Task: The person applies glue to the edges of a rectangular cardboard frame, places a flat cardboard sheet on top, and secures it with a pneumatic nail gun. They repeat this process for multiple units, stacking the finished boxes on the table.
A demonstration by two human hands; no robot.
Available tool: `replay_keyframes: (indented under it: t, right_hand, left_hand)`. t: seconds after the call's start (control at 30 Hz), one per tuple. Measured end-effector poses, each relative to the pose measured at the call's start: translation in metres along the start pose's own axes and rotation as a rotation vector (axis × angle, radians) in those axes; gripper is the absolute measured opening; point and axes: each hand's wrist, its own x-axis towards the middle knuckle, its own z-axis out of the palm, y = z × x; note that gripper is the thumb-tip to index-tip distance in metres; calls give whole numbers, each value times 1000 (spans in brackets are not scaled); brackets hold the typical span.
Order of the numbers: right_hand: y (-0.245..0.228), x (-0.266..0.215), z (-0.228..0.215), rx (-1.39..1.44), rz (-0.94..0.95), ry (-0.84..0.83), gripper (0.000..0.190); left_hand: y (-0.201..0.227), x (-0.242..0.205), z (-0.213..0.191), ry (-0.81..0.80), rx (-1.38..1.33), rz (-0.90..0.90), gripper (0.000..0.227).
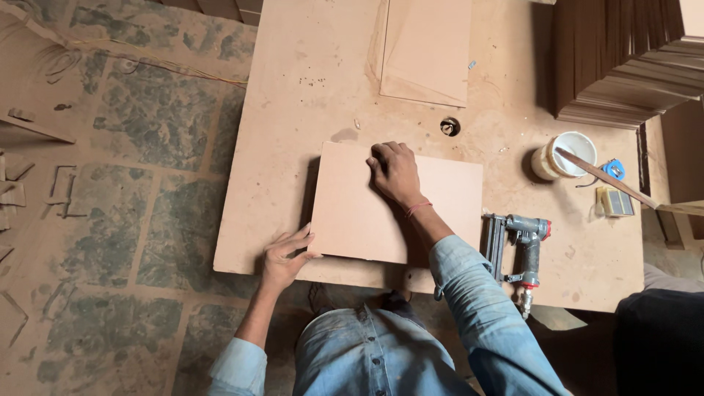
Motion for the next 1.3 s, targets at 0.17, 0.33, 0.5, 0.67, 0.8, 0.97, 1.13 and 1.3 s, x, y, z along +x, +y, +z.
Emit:
replay_keyframes:
  t: [0.17, 0.33, 0.5, 0.67, 0.8, 0.97, 1.13, 1.3]
  right_hand:
    - [-5, 0, -2, -53, -44, 14, 20]
    - [7, -14, -4, -237, -157, -4, 36]
    - [73, -143, -106, -34, 289, 412, 58]
    - [138, -299, -181, -505, 982, 209, 47]
    - [152, -326, -174, -15, 1125, 156, 48]
    - [179, -279, -176, -150, 1004, 69, 41]
    - [143, -261, -203, 527, 1194, 85, 27]
    - [30, -265, -252, 727, 1220, 167, 18]
  left_hand:
    - [5, 3, 0, 11, 115, 148, 46]
    - [9, 3, -1, 21, 126, 195, 45]
    - [13, 6, -4, 3, 128, 152, 41]
    - [19, 7, -6, -8, 185, 151, 42]
    - [24, 7, -9, -21, 204, 149, 43]
    - [24, 9, -9, -33, 199, 146, 45]
    - [21, 14, -9, -25, 201, 213, 47]
    - [17, 8, -10, -42, 151, 215, 50]
